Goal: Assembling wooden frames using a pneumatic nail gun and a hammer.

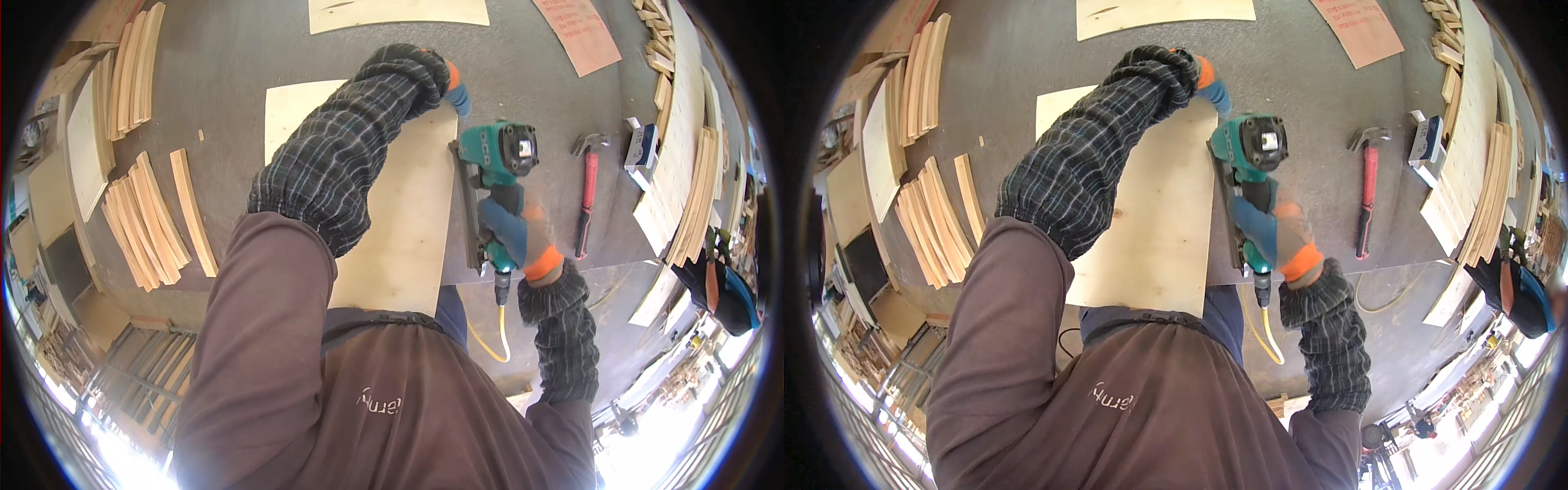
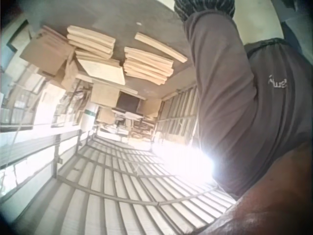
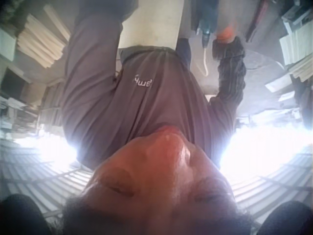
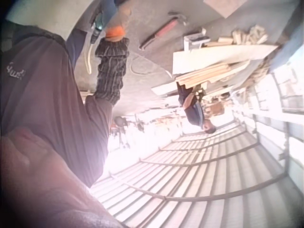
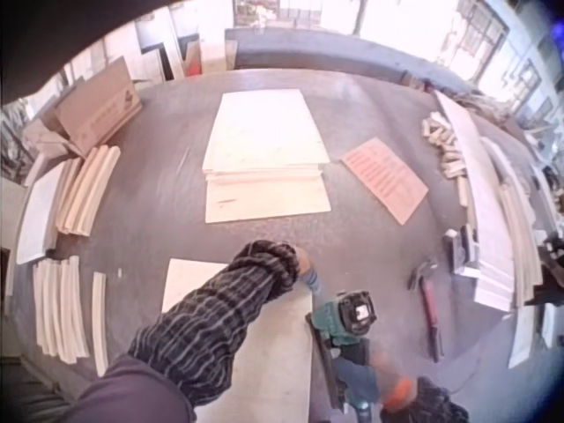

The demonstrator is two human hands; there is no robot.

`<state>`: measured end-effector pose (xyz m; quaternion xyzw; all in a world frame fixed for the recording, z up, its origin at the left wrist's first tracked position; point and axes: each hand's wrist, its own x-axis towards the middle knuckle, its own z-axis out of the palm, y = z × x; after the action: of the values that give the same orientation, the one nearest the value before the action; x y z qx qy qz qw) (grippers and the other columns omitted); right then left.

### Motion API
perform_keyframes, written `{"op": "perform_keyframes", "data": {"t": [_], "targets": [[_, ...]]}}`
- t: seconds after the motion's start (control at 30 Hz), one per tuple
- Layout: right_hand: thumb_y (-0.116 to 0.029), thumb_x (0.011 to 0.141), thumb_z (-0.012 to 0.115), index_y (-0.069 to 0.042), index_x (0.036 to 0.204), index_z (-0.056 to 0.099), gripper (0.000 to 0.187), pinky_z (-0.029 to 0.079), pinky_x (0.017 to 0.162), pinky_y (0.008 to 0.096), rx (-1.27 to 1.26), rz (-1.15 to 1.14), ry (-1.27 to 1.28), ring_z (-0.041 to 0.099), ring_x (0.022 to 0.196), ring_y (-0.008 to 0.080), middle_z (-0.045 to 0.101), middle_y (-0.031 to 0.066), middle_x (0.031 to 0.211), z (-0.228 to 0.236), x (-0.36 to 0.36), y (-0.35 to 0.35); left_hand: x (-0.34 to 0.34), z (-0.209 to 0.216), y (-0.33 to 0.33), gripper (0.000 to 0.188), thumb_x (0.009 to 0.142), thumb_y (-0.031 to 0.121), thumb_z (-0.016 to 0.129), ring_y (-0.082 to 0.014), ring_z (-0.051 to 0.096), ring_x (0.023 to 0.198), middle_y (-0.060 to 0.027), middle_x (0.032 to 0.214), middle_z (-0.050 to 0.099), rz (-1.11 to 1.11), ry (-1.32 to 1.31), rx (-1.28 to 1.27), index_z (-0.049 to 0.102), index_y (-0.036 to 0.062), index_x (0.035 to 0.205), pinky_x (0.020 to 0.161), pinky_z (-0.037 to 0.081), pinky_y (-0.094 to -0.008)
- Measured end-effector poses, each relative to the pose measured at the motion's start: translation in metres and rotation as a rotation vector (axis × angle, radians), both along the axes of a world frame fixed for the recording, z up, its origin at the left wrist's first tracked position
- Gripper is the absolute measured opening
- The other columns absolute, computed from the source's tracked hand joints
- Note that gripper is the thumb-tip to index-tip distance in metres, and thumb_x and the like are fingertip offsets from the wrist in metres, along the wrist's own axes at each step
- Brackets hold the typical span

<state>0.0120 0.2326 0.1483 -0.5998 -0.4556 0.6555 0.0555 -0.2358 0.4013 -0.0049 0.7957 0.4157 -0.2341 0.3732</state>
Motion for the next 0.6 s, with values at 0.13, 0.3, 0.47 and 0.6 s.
{"op": "perform_keyframes", "data": {"t": [0.13,0.3,0.47,0.6], "targets": [[-0.025,0.095,0.075,-0.003,0.106,0.074,0.024,0.050,0.061,0.0320,-0.003,-0.043,0.039,0.063,0.069,0.0111,0.068,0.0013,0.077,0.009,0.012,-0.029,0.002,-0.005,-0.007,0.039,0.108,0.025,0.060,-0.0287,0.066,0.129,-0.0119,0.143,0.067,0.017,-0.024,-0.001,0.066,0.0109,0.144,0.114,0.050,-0.0401],[-0.020,0.092,0.076,-0.004,0.101,0.075,0.018,0.051,0.060,0.0346,-0.065,0.069,0.078,0.064,0.067,0.0123,0.069,0.0033,0.076,0.014,0.029,-0.064,0.004,-0.007,-0.015,0.038,0.108,0.026,0.059,-0.0282,0.067,0.127,-0.0120,0.141,0.068,0.042,-0.060,-0.003,0.066,0.0097,0.143,0.113,0.051,-0.0398],[-0.018,0.092,0.076,-0.003,0.101,0.075,0.018,0.052,0.061,0.0350,-0.120,0.106,-0.053,0.065,0.068,0.0126,0.072,0.0045,0.078,0.030,0.041,-0.101,-0.004,-0.002,-0.016,0.038,0.109,0.026,0.058,-0.0276,0.067,0.125,-0.0122,0.139,0.069,0.061,-0.135,0.007,0.066,0.0085,0.142,0.112,0.051,-0.0395],[-0.016,0.093,0.075,-0.002,0.102,0.076,0.017,0.054,0.066,0.0354,-0.117,0.188,-0.071,0.067,0.070,0.0144,0.073,0.0060,0.079,0.040,0.043,-0.123,-0.011,0.000,-0.020,0.038,0.109,0.026,0.058,-0.0271,0.068,0.124,-0.0123,0.137,0.069,0.078,-0.179,0.003,0.066,0.0076,0.141,0.111,0.052,-0.0393]]}}
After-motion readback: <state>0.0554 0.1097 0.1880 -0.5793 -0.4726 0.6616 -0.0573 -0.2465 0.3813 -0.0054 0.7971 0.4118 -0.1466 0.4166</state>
